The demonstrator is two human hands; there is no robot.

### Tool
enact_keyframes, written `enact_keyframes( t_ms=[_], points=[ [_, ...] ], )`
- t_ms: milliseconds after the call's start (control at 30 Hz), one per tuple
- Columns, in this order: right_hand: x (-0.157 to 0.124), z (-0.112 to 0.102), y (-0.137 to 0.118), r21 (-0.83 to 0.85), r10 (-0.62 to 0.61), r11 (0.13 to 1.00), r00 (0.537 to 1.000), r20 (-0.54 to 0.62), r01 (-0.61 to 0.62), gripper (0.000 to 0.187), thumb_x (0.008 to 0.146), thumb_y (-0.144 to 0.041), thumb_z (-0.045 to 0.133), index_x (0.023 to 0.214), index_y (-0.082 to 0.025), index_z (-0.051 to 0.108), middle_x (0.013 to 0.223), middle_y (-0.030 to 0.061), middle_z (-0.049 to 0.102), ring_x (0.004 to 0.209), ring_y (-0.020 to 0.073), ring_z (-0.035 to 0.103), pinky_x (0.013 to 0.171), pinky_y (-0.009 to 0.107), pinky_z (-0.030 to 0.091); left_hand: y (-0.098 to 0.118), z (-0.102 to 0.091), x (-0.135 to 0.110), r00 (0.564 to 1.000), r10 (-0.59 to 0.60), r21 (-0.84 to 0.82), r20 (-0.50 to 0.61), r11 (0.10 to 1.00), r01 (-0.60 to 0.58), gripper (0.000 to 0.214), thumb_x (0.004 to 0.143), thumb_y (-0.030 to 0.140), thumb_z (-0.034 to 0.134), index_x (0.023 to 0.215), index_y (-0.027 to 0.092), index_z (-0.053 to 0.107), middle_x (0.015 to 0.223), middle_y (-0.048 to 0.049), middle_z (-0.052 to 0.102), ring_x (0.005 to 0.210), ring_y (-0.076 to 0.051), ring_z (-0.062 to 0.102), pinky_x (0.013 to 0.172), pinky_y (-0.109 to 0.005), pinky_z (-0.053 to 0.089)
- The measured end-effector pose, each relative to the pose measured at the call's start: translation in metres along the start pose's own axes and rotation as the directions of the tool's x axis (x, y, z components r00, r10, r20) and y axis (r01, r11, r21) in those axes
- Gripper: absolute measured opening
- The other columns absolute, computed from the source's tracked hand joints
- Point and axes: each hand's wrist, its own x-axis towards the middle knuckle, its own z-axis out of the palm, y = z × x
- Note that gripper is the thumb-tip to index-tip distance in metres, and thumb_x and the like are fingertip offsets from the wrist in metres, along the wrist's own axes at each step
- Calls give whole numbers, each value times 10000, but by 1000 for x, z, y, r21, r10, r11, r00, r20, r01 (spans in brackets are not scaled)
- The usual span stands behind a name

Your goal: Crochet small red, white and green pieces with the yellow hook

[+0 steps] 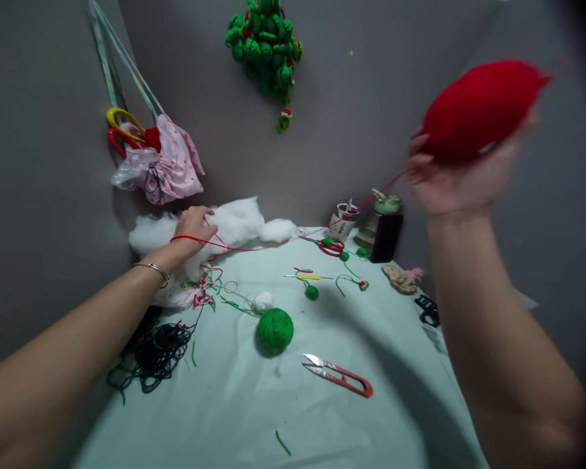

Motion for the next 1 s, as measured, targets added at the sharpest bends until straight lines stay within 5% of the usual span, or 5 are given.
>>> enact_keyframes(
  t_ms=[167, 367, 500, 767, 1000],
  points=[
    [-37, 66, 54, -518, 274, 851, 914, 300, -85, 727, 1091, -505, 106, 1302, -141, 699, 1356, 224, 713, 996, 195, 772, 670, 287, 531, 25, -14, -13, 942, 101, -159, 321, 986, -52, 397, 998, 350, 687, 1357, 190, 629, 1373, -123, 657, 1137, -290, 691, 935, -511, 606],
    [-66, 114, 124, -835, 472, 549, 811, 346, 37, 463, 939, -430, 759, 1303, -165, 654, 1314, 140, 689, 1123, 283, 704, 954, 468, 599, 24, -17, -55, 404, 231, -250, 885, 968, -6, 273, 973, 346, 721, 1169, 156, 713, 1144, -79, 744, 942, -242, 734, 805, -420, 637],
    [-72, 132, 148, -908, 587, 396, 722, 366, 138, 376, 1016, -358, 670, 1344, -183, 623, 1356, 109, 654, 1143, 263, 691, 952, 484, 608, 21, -43, -62, 235, 346, -376, 909, 922, 97, 220, 735, 381, 896, 804, 202, 787, 737, -21, 771, 704, -242, 745, 647, -350, 635],
    [-33, 175, 133, -883, 570, 364, 679, 463, 296, 363, 1015, -362, 672, 1329, -183, 633, 1346, 110, 661, 1134, 259, 694, 949, 476, 609, 29, -61, -5, 906, 299, -780, 300, 624, 53, 599, 1017, 642, 393, 1422, 243, 582, 1361, -139, 697, 1159, -264, 716, 915, -375, 624],
    [0, 247, 120, -724, 244, 595, 780, 577, 349, 379, 1021, -366, 661, 1353, -187, 622, 1361, 112, 657, 1159, 267, 689, 973, 491, 599, 20, 12, 58, 996, 30, -485, 78, 874, 12, 398, 991, 346, 698, 1351, 190, 633, 1370, -121, 658, 1135, -292, 691, 933, -515, 605]
  ],
)
